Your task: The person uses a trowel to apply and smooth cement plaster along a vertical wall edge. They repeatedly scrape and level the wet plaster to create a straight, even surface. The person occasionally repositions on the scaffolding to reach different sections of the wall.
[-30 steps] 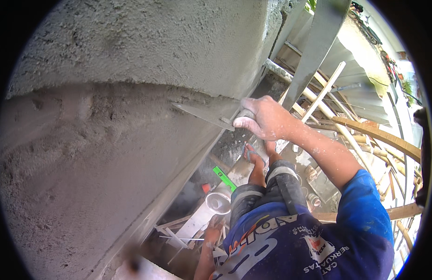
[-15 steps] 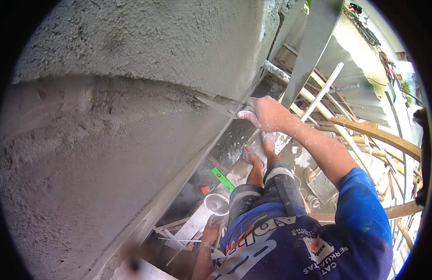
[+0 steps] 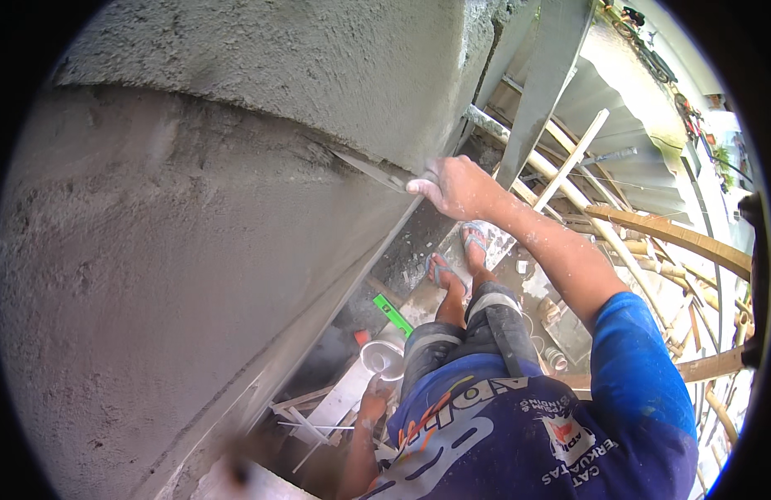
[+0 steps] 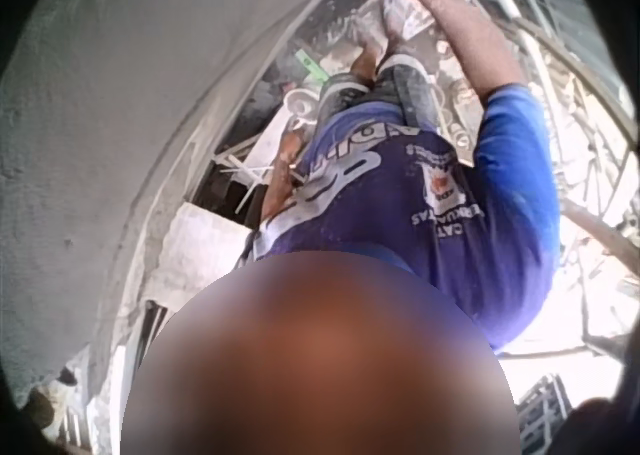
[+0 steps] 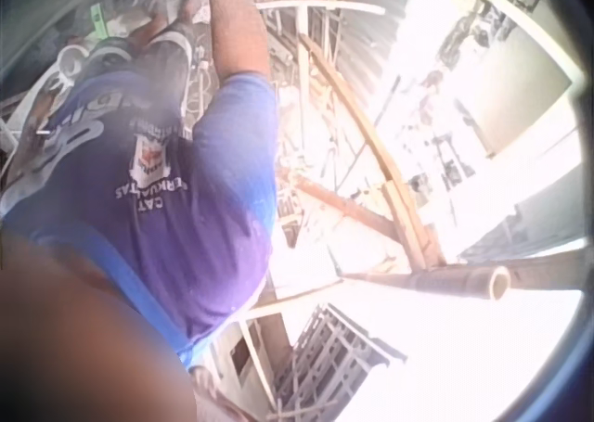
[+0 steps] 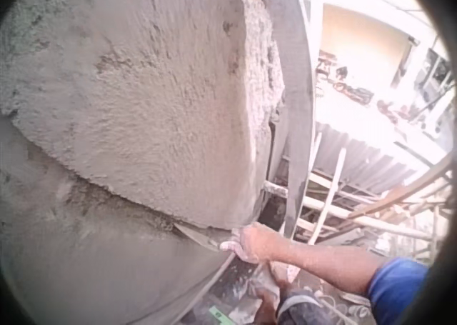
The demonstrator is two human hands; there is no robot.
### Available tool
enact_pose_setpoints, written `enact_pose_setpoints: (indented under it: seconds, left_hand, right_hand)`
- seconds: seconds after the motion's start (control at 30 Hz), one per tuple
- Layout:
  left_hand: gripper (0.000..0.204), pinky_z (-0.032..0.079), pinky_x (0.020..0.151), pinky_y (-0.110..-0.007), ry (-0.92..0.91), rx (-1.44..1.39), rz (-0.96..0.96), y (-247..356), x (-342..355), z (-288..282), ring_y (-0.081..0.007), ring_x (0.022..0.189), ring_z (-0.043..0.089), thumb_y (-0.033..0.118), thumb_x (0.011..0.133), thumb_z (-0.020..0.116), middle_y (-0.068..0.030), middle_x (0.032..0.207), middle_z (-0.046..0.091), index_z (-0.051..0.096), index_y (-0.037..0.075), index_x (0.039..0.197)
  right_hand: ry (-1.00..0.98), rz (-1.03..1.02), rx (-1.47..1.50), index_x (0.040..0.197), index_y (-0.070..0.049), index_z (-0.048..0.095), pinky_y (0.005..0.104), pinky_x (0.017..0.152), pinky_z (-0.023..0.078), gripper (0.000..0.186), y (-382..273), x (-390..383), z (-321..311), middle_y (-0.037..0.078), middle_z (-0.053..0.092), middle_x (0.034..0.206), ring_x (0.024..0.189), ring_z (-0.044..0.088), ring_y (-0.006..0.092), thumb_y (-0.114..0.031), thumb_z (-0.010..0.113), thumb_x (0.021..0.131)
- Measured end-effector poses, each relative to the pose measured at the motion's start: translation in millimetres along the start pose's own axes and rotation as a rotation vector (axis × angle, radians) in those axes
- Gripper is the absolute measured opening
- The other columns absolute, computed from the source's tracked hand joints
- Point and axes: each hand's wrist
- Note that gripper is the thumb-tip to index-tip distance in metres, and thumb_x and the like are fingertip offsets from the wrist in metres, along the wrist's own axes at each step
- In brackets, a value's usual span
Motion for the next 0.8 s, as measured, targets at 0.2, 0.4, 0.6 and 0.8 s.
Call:
enact_pose_setpoints:
  seconds: [0.2, 0.4, 0.6, 0.8]
  left_hand:
    - [0.064, 0.045, 0.107, -0.034, -0.009, -0.015, 0.005, -17, 8, 2, -0.0294, 0.131, 0.056, 0.018, 0.1, 0.062, -0.0244, 0.15, 0.049, 0.035, 0.001, 0.155]
    - [0.066, 0.046, 0.108, -0.036, 0.054, -0.091, 0.065, -14, 7, 6, -0.0314, 0.133, 0.054, 0.02, 0.099, 0.064, -0.0244, 0.151, 0.049, 0.035, 0.001, 0.155]
    - [0.065, 0.048, 0.101, -0.036, 0.045, -0.05, 0.067, 0, 5, 7, -0.0298, 0.126, 0.06, 0.019, 0.096, 0.063, -0.0243, 0.146, 0.054, 0.038, 0.0, 0.153]
    - [0.066, 0.05, 0.098, -0.035, 0.109, 0.05, 0.168, -4, 18, 3, -0.0303, 0.12, 0.065, 0.019, 0.094, 0.064, -0.0237, 0.137, 0.061, 0.041, -0.001, 0.151]
  right_hand:
    - [0.091, -0.255, 0.17, 0.087, 0.004, 0.062, 0.0529, 0.072, 0.052, 0.055, -10, -2, 3, 0.029, 0.064, 0.076, 0.081, 0.064, 0.0499, -0.05, 0.061, 0.098]
    - [-0.022, -0.088, -0.015, 0.088, 0.006, 0.064, 0.0531, 0.07, 0.052, 0.053, -19, -8, -12, 0.029, 0.065, 0.077, 0.08, 0.065, 0.0502, -0.047, 0.062, 0.097]
    - [0.114, -0.226, 0.066, 0.089, 0.005, 0.067, 0.0522, 0.074, 0.052, 0.051, -31, -8, -19, 0.03, 0.066, 0.078, 0.083, 0.067, 0.0479, -0.046, 0.062, 0.098]
    - [0.176, -0.269, 0.108, 0.084, 0.005, 0.059, 0.0498, 0.069, 0.049, 0.053, -43, -15, -29, 0.03, 0.058, 0.071, 0.073, 0.059, 0.0516, -0.045, 0.063, 0.099]
Point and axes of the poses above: each hand's wrist, its own x-axis towards the middle knuckle, its own z-axis out of the palm, y = z × x
